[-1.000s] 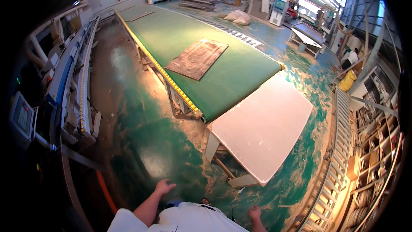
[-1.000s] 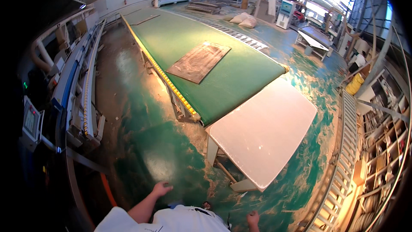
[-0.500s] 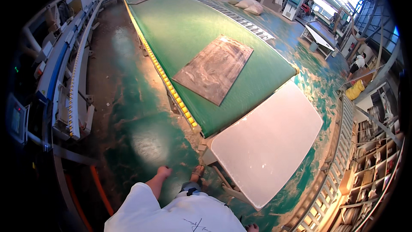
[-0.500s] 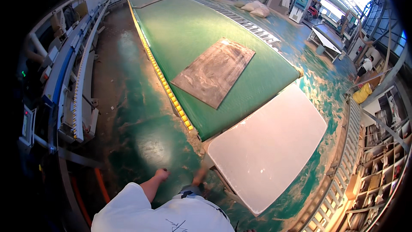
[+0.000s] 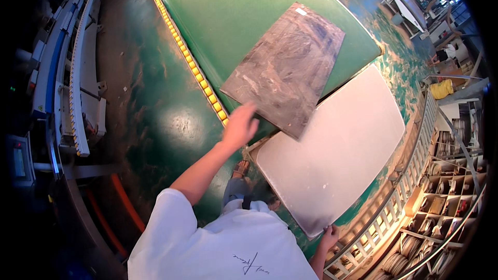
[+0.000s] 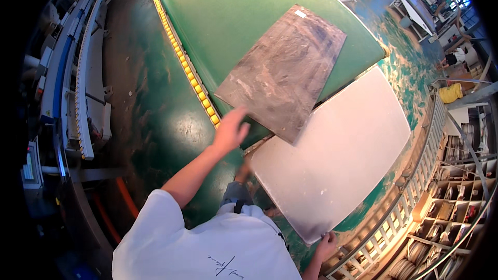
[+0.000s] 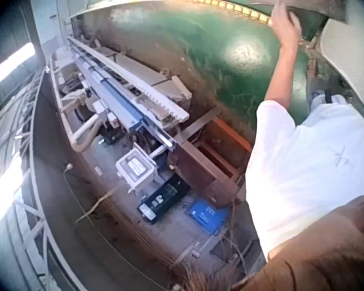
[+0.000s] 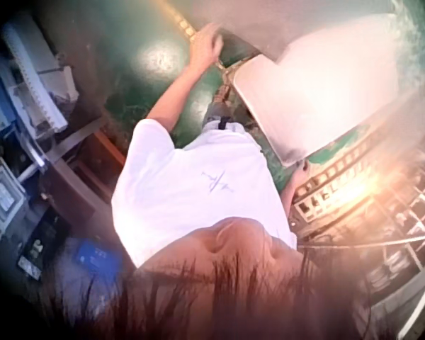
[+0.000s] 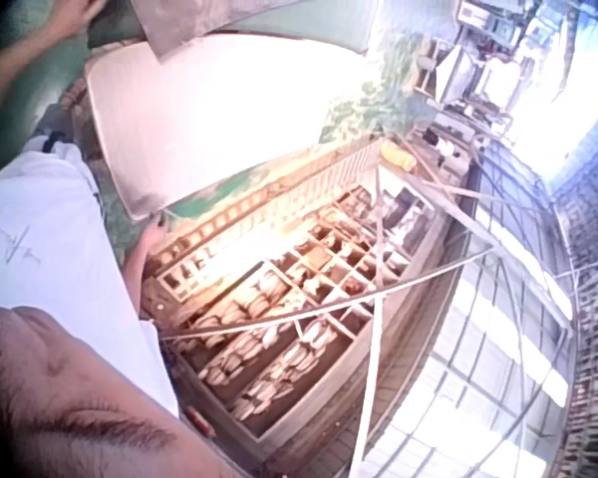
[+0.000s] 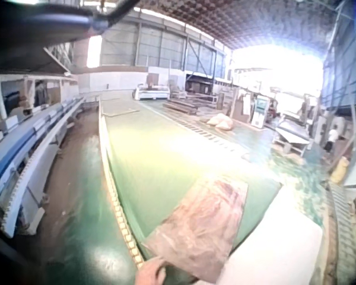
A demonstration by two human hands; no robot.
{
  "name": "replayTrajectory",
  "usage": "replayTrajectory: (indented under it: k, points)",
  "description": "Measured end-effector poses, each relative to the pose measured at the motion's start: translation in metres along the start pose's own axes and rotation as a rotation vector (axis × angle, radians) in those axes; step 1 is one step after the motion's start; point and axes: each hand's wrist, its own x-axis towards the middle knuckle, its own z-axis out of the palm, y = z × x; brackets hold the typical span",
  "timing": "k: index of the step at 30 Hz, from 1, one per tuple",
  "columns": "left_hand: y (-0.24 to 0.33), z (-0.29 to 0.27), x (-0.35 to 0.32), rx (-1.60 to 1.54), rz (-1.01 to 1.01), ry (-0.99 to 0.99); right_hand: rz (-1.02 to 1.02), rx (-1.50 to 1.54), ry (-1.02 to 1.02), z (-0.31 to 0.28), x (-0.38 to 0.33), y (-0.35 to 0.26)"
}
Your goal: The person picks up a series of dark rectangular boards from a table and a green conveyor belt and places them onto a white board on a separate stand.
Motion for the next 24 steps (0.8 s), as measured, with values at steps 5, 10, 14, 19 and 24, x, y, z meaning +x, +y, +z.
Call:
replayTrajectory:
  k: [5, 10, 14, 19, 24]
  points:
    - [0.022, 0.037, -0.021, 0.65, -0.061, -0.245, -0.057, 0.157, -0.208, 0.016, 0.025, -0.026]
    - [0.047, 0.038, -0.039, 0.9, -0.273, -0.337, -0.018, 0.28, -0.236, -0.009, 0.045, -0.014]
    - [0.065, 0.04, -0.054, 0.869, -0.376, -0.305, 0.027, 0.395, -0.212, -0.028, 0.052, -0.006]
    - [0.088, 0.078, -0.103, 0.612, -0.112, -0.13, -0.008, 0.438, -0.183, -0.031, 0.064, 0.002]
    - [0.117, 0.113, -0.139, 0.259, -0.046, -0.212, -0.141, 0.158, -0.144, 0.006, 0.068, -0.021]
